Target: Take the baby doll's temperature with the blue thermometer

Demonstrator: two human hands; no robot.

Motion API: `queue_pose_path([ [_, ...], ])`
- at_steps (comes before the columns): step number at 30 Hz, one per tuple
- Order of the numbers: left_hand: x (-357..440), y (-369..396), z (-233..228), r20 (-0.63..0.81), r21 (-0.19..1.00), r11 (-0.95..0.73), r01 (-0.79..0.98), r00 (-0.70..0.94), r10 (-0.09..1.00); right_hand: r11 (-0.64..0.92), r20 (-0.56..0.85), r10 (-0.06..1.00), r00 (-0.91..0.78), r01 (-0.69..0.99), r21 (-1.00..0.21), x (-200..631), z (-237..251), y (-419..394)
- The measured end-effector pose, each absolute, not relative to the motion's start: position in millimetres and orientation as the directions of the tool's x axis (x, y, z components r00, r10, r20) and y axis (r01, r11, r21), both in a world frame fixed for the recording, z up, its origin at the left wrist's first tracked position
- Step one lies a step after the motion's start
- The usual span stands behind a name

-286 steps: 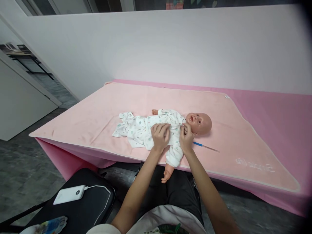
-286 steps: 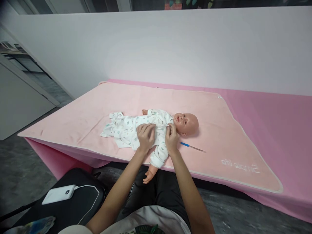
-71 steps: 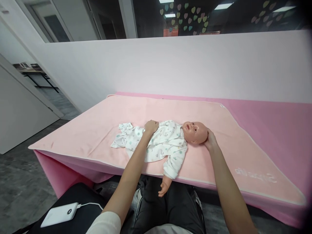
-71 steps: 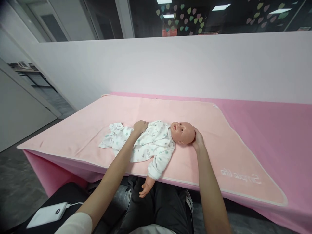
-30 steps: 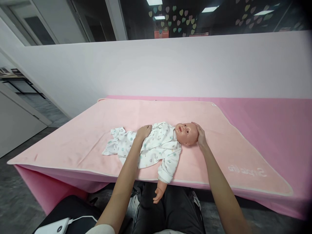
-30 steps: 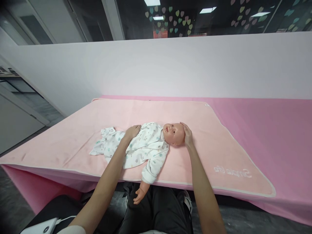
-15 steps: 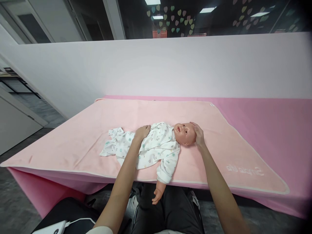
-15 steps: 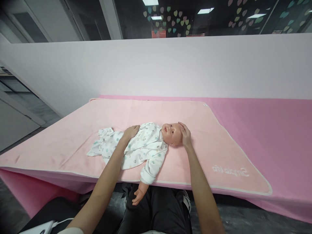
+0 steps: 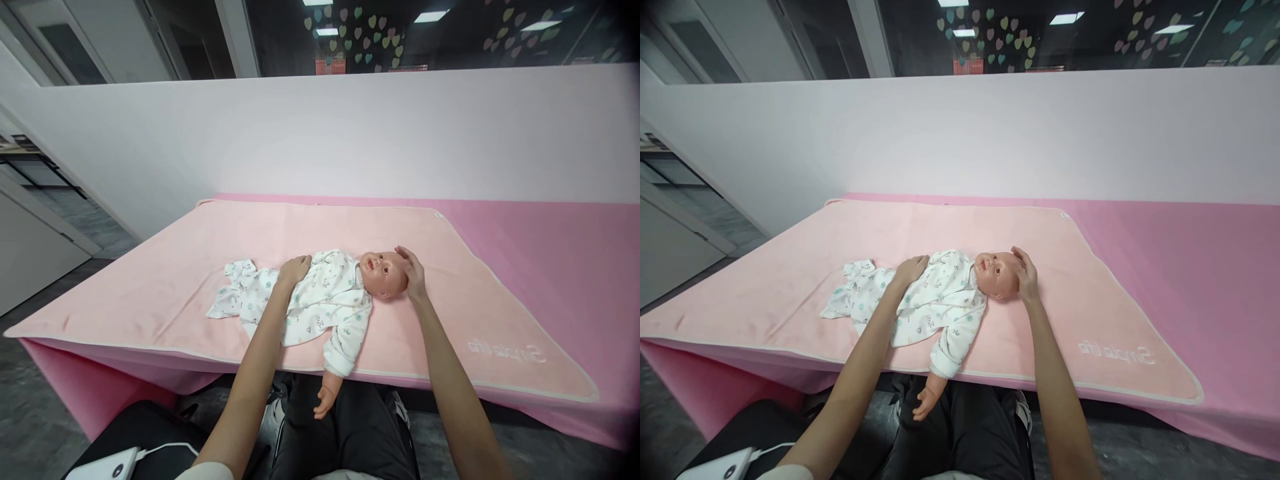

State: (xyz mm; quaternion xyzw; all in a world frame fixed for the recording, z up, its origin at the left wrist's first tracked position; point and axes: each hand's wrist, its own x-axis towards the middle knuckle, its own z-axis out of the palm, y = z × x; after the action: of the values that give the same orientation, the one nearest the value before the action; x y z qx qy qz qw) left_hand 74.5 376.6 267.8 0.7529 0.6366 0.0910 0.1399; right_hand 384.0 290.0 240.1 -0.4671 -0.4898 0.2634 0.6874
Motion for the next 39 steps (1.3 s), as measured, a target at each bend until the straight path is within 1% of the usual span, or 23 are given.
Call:
queue_pose_path([
  [3,75,377,268,-0.038,0.331,-0.153,0.931,0.175,0.984,0.405,0.459,0.837,0.298,0.227,-0.886,381,243,284],
  [5,75,377,268,-0.037,0.333,-0.156,0.930,0.178,0.983,0.415,0.477,0.825,0.305,0.248,-0.876,381,242,283],
  [7,74,376,268,-0.037,0.335,-0.158,0.929,0.181,0.983,0.433,0.478,0.815,0.327,0.204,-0.878,382,240,286],
  [10,74,376,268,-0.038,0.334,-0.156,0.929,0.179,0.983,0.471,0.463,0.803,0.375,0.076,-0.879,384,238,291],
  [12,74,376,268,-0.038,0.334,-0.152,0.930,0.175,0.984,0.493,0.462,0.790,0.404,0.029,-0.869,384,238,292],
  [14,74,377,267,-0.038,0.335,-0.153,0.930,0.175,0.984,0.483,0.473,0.790,0.390,0.080,-0.872,383,239,290],
  [18,74,377,267,-0.036,0.341,-0.150,0.928,0.173,0.984,0.405,0.490,0.811,0.318,0.299,-0.864,378,241,284],
  [22,74,376,268,-0.033,0.347,-0.157,0.925,0.179,0.983,0.390,0.506,0.805,0.309,0.369,-0.844,377,239,284],
  [24,74,376,268,-0.032,0.350,-0.159,0.923,0.181,0.983,0.405,0.557,0.769,0.314,0.436,-0.804,378,239,285],
  [27,74,376,268,-0.031,0.352,-0.157,0.923,0.179,0.983,0.416,0.659,0.674,0.334,0.566,-0.712,380,242,283],
  [29,74,376,268,-0.030,0.354,-0.159,0.922,0.181,0.983,0.405,0.702,0.622,0.347,0.624,-0.668,380,245,281],
  [31,74,376,268,-0.028,0.356,-0.159,0.921,0.181,0.983,0.400,0.722,0.602,0.342,0.653,-0.643,379,246,279],
  [32,74,376,268,-0.027,0.358,-0.160,0.920,0.181,0.983,0.402,0.719,0.613,0.328,0.654,-0.641,378,245,279],
  [36,74,376,267,-0.025,0.364,-0.161,0.917,0.183,0.983,0.419,0.675,0.676,0.296,0.599,-0.683,374,238,283],
  [39,74,376,267,-0.024,0.367,-0.161,0.916,0.183,0.983,0.427,0.669,0.666,0.329,0.567,-0.704,372,234,285],
])
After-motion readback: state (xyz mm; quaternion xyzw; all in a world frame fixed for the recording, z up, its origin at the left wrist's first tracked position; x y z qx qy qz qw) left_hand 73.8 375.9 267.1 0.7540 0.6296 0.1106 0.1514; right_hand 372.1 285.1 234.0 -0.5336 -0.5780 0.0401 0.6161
